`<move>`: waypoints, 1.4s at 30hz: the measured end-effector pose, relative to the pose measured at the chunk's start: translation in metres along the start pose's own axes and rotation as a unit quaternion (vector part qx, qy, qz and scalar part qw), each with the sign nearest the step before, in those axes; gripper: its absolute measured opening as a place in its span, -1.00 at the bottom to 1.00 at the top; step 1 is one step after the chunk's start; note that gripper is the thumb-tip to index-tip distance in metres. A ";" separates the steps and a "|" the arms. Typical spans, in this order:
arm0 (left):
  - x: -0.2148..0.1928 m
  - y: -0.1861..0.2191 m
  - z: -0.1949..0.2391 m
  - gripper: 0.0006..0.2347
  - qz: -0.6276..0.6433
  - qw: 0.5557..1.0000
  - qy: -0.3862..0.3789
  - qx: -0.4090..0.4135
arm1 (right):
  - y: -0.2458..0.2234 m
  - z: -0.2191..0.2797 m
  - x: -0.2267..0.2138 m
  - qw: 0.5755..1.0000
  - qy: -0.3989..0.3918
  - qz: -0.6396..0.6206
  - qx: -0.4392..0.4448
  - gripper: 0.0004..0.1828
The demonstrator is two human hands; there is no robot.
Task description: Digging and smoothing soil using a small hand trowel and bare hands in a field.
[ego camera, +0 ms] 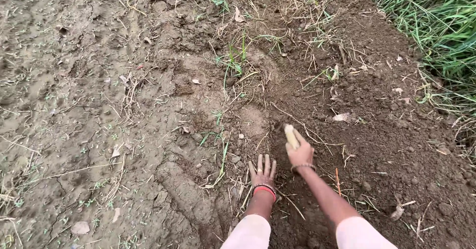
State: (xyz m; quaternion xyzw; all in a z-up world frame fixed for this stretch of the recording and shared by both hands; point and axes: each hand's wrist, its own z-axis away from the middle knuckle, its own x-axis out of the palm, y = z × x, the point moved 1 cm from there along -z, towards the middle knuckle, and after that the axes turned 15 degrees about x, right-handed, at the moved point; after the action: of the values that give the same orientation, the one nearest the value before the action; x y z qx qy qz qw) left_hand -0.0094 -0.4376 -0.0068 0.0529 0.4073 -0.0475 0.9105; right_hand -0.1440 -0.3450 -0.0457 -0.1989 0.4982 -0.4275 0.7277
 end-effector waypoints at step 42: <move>0.033 -0.009 -0.037 0.14 0.022 0.998 0.025 0.044 | -0.060 -0.031 0.019 0.979 -0.021 -0.188 0.079 -0.38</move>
State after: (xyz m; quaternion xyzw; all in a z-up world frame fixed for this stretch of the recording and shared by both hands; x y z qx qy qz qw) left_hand -0.0156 -0.4429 -0.0564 0.1028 0.4261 -0.0438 0.8978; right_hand -0.1945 -0.3903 -0.0265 -0.2399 0.4011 -0.5900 0.6584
